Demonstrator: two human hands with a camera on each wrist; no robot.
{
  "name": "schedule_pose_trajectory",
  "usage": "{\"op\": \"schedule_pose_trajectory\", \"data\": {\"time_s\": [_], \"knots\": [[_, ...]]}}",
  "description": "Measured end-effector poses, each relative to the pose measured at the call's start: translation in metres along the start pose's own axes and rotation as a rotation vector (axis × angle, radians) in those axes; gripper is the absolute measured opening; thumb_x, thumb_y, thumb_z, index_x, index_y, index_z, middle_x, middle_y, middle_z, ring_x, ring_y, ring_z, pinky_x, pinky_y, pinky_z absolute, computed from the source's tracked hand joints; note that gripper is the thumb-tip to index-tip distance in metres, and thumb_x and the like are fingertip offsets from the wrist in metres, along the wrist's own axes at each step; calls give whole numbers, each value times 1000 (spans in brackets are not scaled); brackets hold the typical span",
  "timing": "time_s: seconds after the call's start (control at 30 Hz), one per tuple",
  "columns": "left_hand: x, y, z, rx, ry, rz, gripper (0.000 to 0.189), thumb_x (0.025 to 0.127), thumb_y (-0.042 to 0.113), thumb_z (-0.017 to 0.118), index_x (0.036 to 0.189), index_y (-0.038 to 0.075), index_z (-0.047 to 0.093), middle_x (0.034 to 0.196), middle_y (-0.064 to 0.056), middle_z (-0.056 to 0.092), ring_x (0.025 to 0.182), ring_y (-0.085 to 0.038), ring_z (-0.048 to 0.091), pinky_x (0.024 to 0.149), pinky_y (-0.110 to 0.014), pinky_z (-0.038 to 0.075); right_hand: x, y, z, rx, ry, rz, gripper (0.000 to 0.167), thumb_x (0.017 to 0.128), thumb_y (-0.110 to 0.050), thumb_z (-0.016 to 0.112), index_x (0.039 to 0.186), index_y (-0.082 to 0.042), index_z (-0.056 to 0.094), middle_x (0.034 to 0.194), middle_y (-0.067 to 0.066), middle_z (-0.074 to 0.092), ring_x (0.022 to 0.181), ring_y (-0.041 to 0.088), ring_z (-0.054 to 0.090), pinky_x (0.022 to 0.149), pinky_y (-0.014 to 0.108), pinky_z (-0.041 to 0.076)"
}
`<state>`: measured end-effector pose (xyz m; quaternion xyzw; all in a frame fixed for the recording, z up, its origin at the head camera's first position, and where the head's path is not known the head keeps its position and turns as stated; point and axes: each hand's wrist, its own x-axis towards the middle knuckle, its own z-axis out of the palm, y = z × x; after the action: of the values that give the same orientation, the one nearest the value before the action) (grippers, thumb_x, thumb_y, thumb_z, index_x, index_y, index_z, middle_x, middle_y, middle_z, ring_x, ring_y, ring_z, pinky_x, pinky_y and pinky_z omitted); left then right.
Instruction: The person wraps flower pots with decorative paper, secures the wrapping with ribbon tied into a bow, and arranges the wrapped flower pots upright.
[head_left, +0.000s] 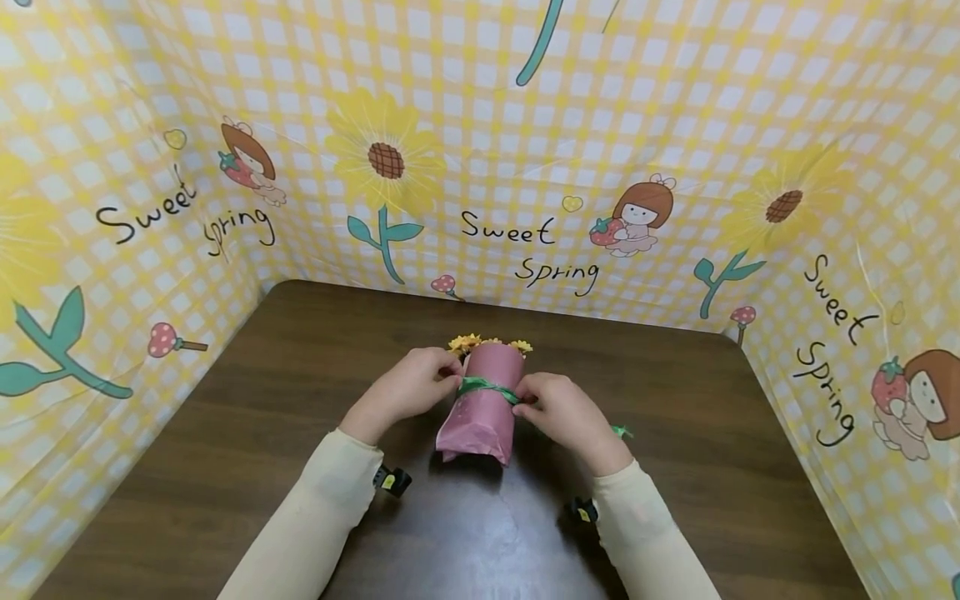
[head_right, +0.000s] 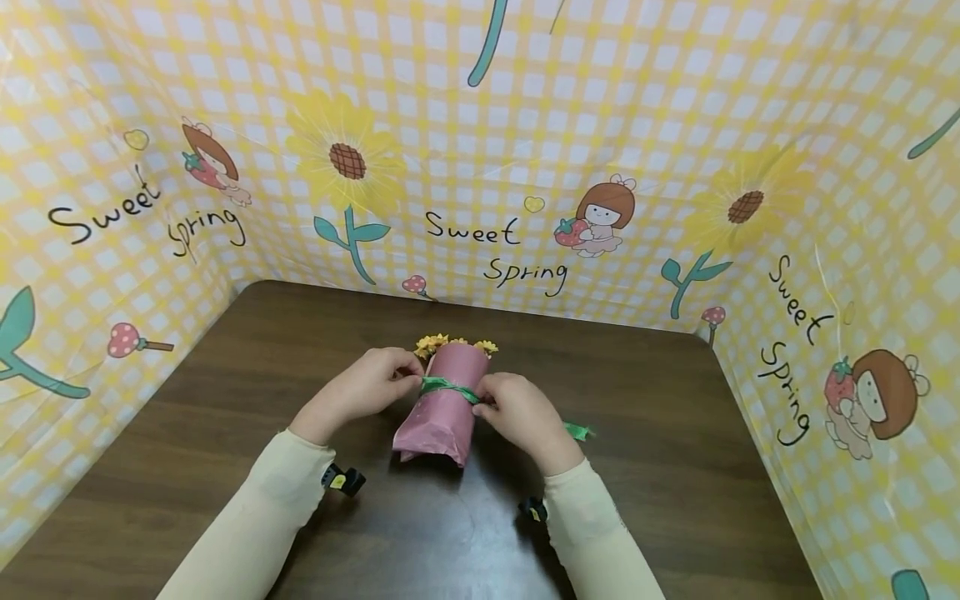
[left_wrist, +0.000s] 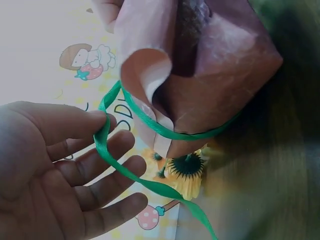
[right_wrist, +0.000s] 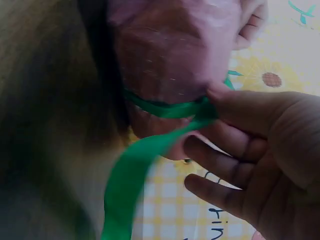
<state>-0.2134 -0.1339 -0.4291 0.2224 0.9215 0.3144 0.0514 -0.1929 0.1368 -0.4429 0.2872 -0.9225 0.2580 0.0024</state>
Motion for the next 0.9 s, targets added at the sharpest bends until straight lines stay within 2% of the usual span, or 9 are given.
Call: {"op": "schedule_pose_trajectory", "data": {"time_s": [0.07,0.17,0.3,0.4,0.53,0.73,0.9], "knots": [[0,0,-1,-6,3,0,9,99,17,67,95,14,74,94,2,68,85,-16,59,78,-35,51,1,-1,3,-35,39,-5,5,92,-14,77,94,-15,73,88,-7,66,79,9,59,72,28,52],[1,0,-2,45,5,18,10,100,16,67,92,14,74,92,0,69,84,-15,59,79,-36,51,0,1,3,-89,81,-18,5,93,-11,76,91,-15,73,84,-8,62,75,8,54,69,27,50],[1,-1,-4,154,11,43,13,98,16,70,85,18,72,87,1,69,82,-15,59,81,-38,52,-1,6,-2,-134,107,-22,7,92,-14,77,89,-17,72,82,-8,64,72,8,56,68,29,51],[1,0,-3,186,10,51,12,98,16,70,86,17,73,84,4,68,82,-14,59,82,-38,52,-2,11,-5,-143,119,-16,7,92,-15,77,89,-17,71,82,-8,66,71,8,57,69,31,52],[-1,-1,-3,178,11,37,11,98,17,69,88,16,73,83,6,66,80,-14,59,79,-37,52,-1,17,-9,-140,119,-28,4,92,-16,77,90,-16,74,85,-7,68,75,9,60,72,31,53],[-6,-3,-7,185,53,25,14,98,17,70,84,20,72,87,1,57,85,-18,51,77,-35,45,-1,23,-15,-130,116,-116,4,89,-16,80,91,-13,78,85,-7,68,80,9,63,74,30,55],[-7,0,-9,76,-3,-29,13,101,17,65,88,17,67,83,1,58,77,-16,53,69,-33,46,-6,24,-23,-130,88,-144,4,89,-16,80,93,-14,79,85,-9,65,82,9,61,74,29,54]]}}
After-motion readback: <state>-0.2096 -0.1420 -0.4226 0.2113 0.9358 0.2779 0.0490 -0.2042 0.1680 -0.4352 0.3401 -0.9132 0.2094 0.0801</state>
